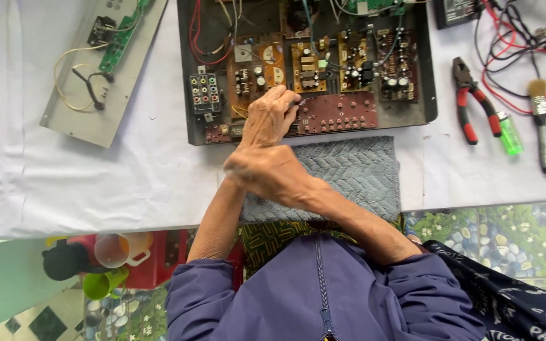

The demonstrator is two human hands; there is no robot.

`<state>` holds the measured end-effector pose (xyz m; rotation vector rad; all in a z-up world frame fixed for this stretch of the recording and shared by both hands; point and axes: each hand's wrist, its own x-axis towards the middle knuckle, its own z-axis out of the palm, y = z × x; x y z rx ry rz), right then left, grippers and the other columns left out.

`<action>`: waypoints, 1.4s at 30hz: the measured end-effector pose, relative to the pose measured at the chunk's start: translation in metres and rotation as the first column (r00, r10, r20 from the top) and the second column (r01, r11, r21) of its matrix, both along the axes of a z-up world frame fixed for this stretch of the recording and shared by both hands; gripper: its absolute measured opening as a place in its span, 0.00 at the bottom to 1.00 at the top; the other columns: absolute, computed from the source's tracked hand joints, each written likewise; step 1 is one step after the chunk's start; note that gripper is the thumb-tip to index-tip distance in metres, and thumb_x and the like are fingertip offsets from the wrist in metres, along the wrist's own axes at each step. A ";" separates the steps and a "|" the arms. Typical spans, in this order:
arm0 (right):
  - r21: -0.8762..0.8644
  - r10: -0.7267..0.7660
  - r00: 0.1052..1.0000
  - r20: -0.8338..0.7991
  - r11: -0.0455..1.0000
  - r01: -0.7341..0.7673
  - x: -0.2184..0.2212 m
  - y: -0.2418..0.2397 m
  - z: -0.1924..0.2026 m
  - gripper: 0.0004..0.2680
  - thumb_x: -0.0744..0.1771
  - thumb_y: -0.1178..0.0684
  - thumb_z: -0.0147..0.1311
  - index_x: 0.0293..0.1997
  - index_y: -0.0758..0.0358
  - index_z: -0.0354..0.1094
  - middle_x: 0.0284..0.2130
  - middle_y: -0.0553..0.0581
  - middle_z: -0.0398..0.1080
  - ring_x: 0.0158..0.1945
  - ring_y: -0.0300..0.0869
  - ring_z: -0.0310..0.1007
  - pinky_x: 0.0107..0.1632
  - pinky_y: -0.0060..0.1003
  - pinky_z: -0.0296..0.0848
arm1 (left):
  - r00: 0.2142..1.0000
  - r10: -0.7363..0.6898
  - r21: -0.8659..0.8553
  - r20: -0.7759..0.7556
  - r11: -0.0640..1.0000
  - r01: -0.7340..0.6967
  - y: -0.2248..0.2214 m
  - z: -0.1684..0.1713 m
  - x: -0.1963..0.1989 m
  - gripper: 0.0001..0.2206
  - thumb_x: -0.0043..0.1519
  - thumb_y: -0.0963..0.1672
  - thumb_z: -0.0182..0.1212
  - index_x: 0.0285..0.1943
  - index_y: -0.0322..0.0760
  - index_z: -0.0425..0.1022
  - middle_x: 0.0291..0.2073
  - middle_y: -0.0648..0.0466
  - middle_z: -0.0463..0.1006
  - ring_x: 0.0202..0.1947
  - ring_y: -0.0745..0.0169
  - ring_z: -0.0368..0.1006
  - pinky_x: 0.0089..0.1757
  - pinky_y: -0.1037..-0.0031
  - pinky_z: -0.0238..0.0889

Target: Diagnosing and inspecting components on an open electronic device's circuit board using a small screwdriver as a probe.

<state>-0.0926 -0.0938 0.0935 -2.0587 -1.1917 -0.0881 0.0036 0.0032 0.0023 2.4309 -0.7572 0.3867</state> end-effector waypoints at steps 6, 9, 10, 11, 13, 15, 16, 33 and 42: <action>0.316 -0.278 0.857 -0.434 0.844 0.434 0.007 -0.104 0.010 0.06 0.68 0.58 0.60 0.49 0.60 0.76 0.35 0.60 0.79 0.37 0.47 0.81 0.38 0.41 0.81 | 0.996 -0.012 -0.103 -0.083 0.995 0.003 0.000 -0.021 0.005 0.05 0.64 0.40 0.61 0.47 0.41 0.74 0.31 0.54 0.68 0.37 0.52 0.75 0.37 0.65 0.71; 0.201 -0.561 0.719 -0.411 0.714 0.671 0.013 -0.152 -0.027 0.07 0.67 0.53 0.66 0.49 0.53 0.79 0.33 0.55 0.78 0.36 0.37 0.76 0.38 0.35 0.76 | 0.994 0.042 -0.063 -0.101 0.997 -0.049 -0.001 -0.024 0.002 0.05 0.63 0.40 0.61 0.45 0.42 0.76 0.30 0.56 0.69 0.35 0.57 0.75 0.37 0.69 0.71; 0.158 -0.597 0.689 -0.411 0.698 0.699 0.014 -0.159 -0.027 0.07 0.67 0.52 0.67 0.48 0.52 0.79 0.34 0.54 0.77 0.37 0.38 0.77 0.39 0.35 0.75 | 0.995 0.041 -0.050 -0.089 0.998 -0.046 -0.001 -0.022 0.002 0.04 0.63 0.40 0.62 0.45 0.42 0.77 0.30 0.56 0.70 0.35 0.58 0.75 0.37 0.69 0.72; 0.116 -0.632 0.658 -0.410 0.679 0.725 0.014 -0.166 -0.028 0.07 0.66 0.52 0.68 0.48 0.50 0.80 0.34 0.54 0.77 0.39 0.39 0.77 0.41 0.34 0.75 | 0.996 0.040 -0.036 -0.077 0.998 -0.043 -0.002 -0.021 0.001 0.04 0.63 0.40 0.62 0.45 0.42 0.77 0.30 0.56 0.70 0.35 0.58 0.76 0.37 0.70 0.72; 0.115 -0.628 0.675 -0.388 0.694 0.711 0.015 -0.166 -0.033 0.07 0.67 0.53 0.67 0.48 0.52 0.80 0.34 0.56 0.77 0.40 0.43 0.78 0.42 0.38 0.76 | 0.997 0.047 -0.032 -0.062 0.998 -0.049 -0.002 -0.022 0.001 0.04 0.63 0.40 0.62 0.45 0.42 0.77 0.30 0.56 0.69 0.35 0.57 0.76 0.36 0.69 0.72; 0.117 -0.623 0.691 -0.367 0.706 0.699 0.018 -0.164 -0.032 0.07 0.67 0.53 0.67 0.48 0.53 0.80 0.33 0.59 0.77 0.41 0.47 0.79 0.42 0.41 0.77 | 0.998 0.053 -0.024 -0.046 0.998 -0.054 -0.003 -0.023 0.001 0.04 0.63 0.41 0.62 0.44 0.43 0.76 0.30 0.57 0.69 0.35 0.56 0.76 0.36 0.68 0.73; 0.125 -0.618 0.711 -0.336 0.719 0.684 0.020 -0.162 -0.030 0.06 0.67 0.54 0.66 0.47 0.53 0.80 0.35 0.60 0.77 0.41 0.50 0.79 0.43 0.43 0.77 | 0.997 0.057 -0.025 -0.046 0.998 -0.058 -0.003 -0.025 0.002 0.04 0.63 0.41 0.62 0.44 0.43 0.77 0.30 0.57 0.69 0.36 0.57 0.76 0.36 0.69 0.72; 0.053 -0.541 0.830 -0.134 0.833 0.551 0.035 -0.168 -0.024 0.06 0.68 0.57 0.62 0.49 0.53 0.76 0.34 0.58 0.74 0.34 0.49 0.75 0.39 0.42 0.74 | 0.997 0.077 -0.017 0.010 0.997 -0.077 -0.006 -0.013 -0.002 0.05 0.62 0.40 0.61 0.39 0.44 0.70 0.29 0.57 0.65 0.34 0.55 0.75 0.35 0.68 0.72; 0.020 -0.548 0.827 -0.127 0.832 0.555 0.034 -0.169 -0.030 0.06 0.69 0.55 0.60 0.51 0.51 0.75 0.33 0.58 0.72 0.38 0.56 0.77 0.42 0.45 0.75 | 0.998 0.067 -0.041 -0.004 0.997 -0.067 -0.005 -0.004 -0.004 0.06 0.62 0.40 0.61 0.37 0.45 0.68 0.28 0.57 0.65 0.33 0.55 0.75 0.34 0.68 0.72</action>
